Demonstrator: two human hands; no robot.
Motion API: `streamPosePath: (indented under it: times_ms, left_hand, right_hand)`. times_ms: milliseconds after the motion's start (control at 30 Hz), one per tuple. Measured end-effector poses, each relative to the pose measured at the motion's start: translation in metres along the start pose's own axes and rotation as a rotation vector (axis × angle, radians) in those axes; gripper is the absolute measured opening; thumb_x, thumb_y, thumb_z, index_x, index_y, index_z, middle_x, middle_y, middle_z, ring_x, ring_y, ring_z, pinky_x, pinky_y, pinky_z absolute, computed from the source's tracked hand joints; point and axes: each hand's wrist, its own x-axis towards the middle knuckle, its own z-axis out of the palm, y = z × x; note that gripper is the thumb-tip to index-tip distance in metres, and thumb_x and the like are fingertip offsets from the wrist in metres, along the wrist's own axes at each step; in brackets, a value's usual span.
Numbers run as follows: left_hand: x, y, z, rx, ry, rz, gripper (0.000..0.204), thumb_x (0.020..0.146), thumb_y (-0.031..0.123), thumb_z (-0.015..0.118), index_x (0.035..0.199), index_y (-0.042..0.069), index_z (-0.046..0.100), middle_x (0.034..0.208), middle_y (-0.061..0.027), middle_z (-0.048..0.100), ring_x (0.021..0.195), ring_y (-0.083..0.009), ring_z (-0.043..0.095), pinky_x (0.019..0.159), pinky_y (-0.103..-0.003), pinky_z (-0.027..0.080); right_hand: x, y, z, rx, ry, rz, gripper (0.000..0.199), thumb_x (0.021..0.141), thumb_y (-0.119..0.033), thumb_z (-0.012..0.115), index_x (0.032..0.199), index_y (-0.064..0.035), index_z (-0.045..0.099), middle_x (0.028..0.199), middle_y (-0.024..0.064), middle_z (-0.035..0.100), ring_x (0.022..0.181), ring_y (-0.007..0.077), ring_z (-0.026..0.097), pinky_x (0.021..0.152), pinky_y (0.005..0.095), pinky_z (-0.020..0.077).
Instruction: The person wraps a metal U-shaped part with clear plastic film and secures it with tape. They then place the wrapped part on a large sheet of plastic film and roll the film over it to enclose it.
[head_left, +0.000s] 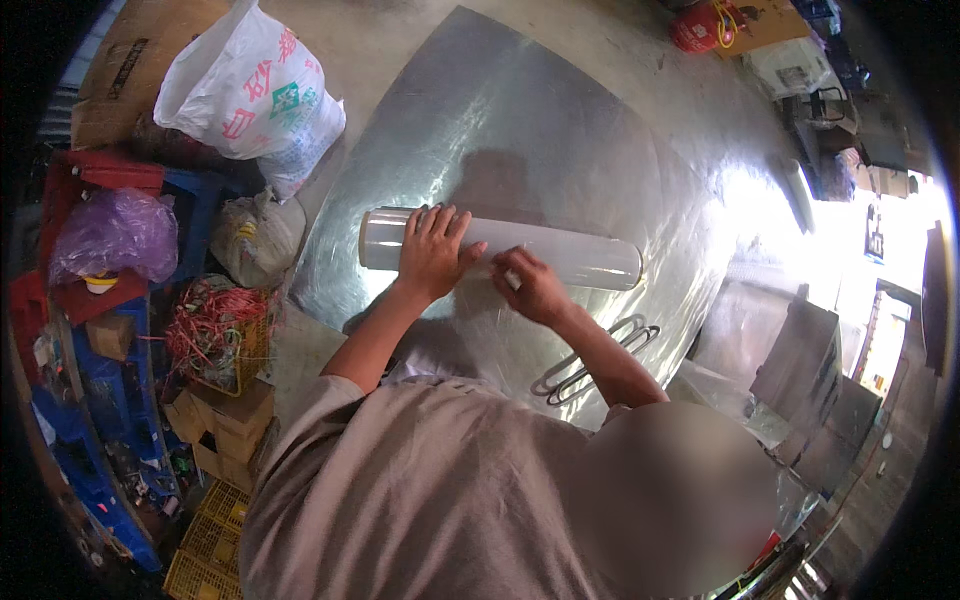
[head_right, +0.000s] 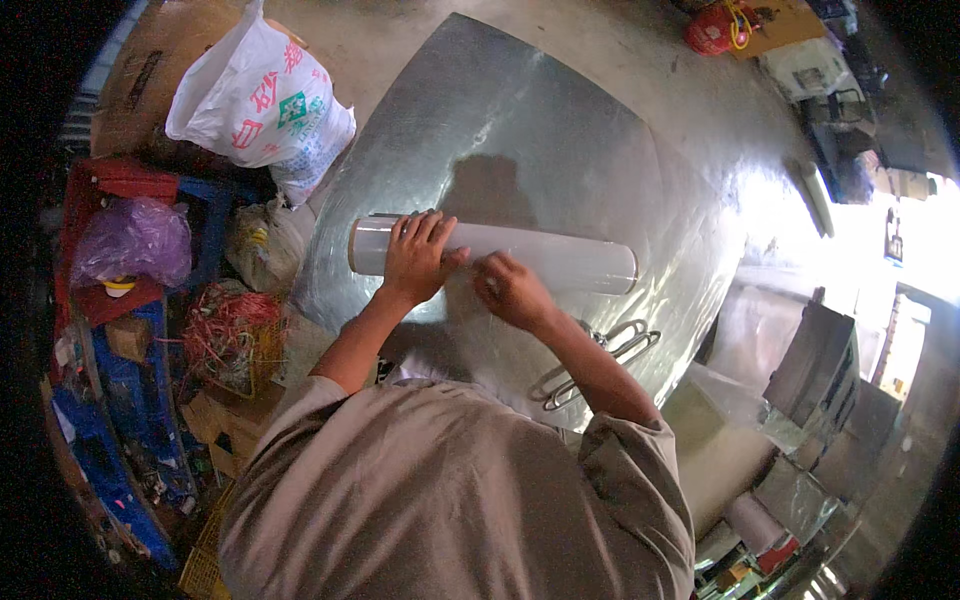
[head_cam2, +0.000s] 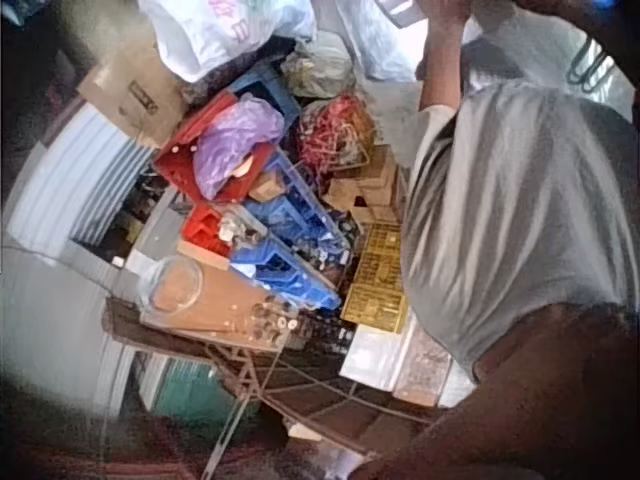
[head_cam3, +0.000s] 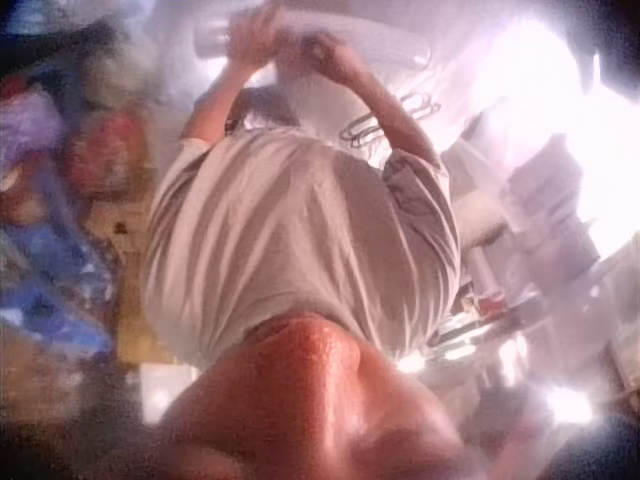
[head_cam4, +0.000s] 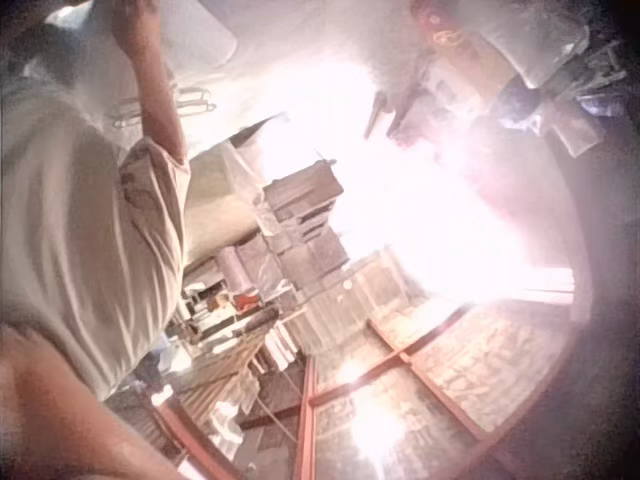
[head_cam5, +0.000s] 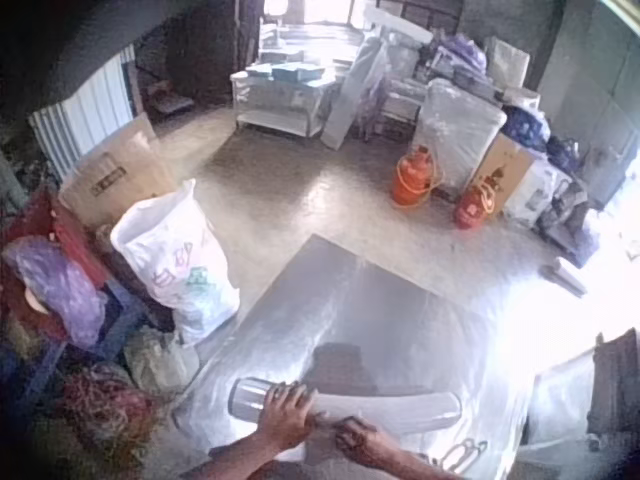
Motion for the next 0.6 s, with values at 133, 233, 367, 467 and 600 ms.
streamPosePath:
  times_ms: [133,233,367,467,600]
  left_hand:
    - [-0.013,0.007,-0.002,0.040,0.031,0.005,0.066,0.103,0.060,0.047,0.140,0.006,0.057,0.140,-0.0186,0.058,0.135,-0.0369,0.050,0.119,-0.057,0.029]
    - [-0.014,0.009,-0.002,0.038,0.041,0.009,0.064,0.103,0.057,0.049,0.141,0.006,0.056,0.141,-0.0195,0.057,0.136,-0.0383,0.050,0.119,-0.057,0.028]
    - [-0.015,0.011,-0.003,0.022,0.033,0.002,0.061,0.103,0.054,0.052,0.141,0.006,0.056,0.143,-0.0192,0.056,0.137,-0.0384,0.049,0.119,-0.056,0.029]
    - [-0.018,0.012,-0.003,0.009,0.037,-0.015,0.060,0.103,0.052,0.053,0.141,0.006,0.056,0.142,-0.0192,0.056,0.137,-0.0384,0.050,0.119,-0.056,0.029]
    - [-0.020,0.015,-0.003,0.000,0.055,-0.037,0.060,0.102,0.051,0.055,0.140,0.006,0.056,0.141,-0.0195,0.056,0.136,-0.0383,0.050,0.118,-0.056,0.029]
  right_hand:
    - [0.019,0.036,-0.074,-0.136,0.197,0.324,0.027,0.097,-0.015,0.065,0.122,-0.0057,0.068,0.116,0.0163,0.071,0.106,0.0380,0.067,0.092,0.0451,0.0541]
    - [0.009,0.066,-0.124,-0.148,-0.115,0.372,0.031,0.097,-0.021,0.069,0.125,-0.0064,0.071,0.122,0.0180,0.069,0.105,0.0349,0.068,0.093,0.0414,0.0541]
    - [0.006,0.074,-0.122,-0.122,-0.190,0.369,0.027,0.094,-0.020,0.072,0.117,-0.0058,0.076,0.113,0.0159,0.071,0.099,0.0316,0.068,0.088,0.0429,0.0541]
    - [0.007,0.066,-0.117,-0.097,-0.167,0.383,0.023,0.093,-0.020,0.074,0.111,-0.0051,0.076,0.108,0.0156,0.071,0.100,0.0324,0.068,0.089,0.0422,0.0535]
    - [0.006,0.063,-0.114,-0.146,-0.173,0.349,0.018,0.093,-0.019,0.074,0.103,-0.0038,0.076,0.107,0.0166,0.070,0.101,0.0340,0.066,0.091,0.0435,0.0519]
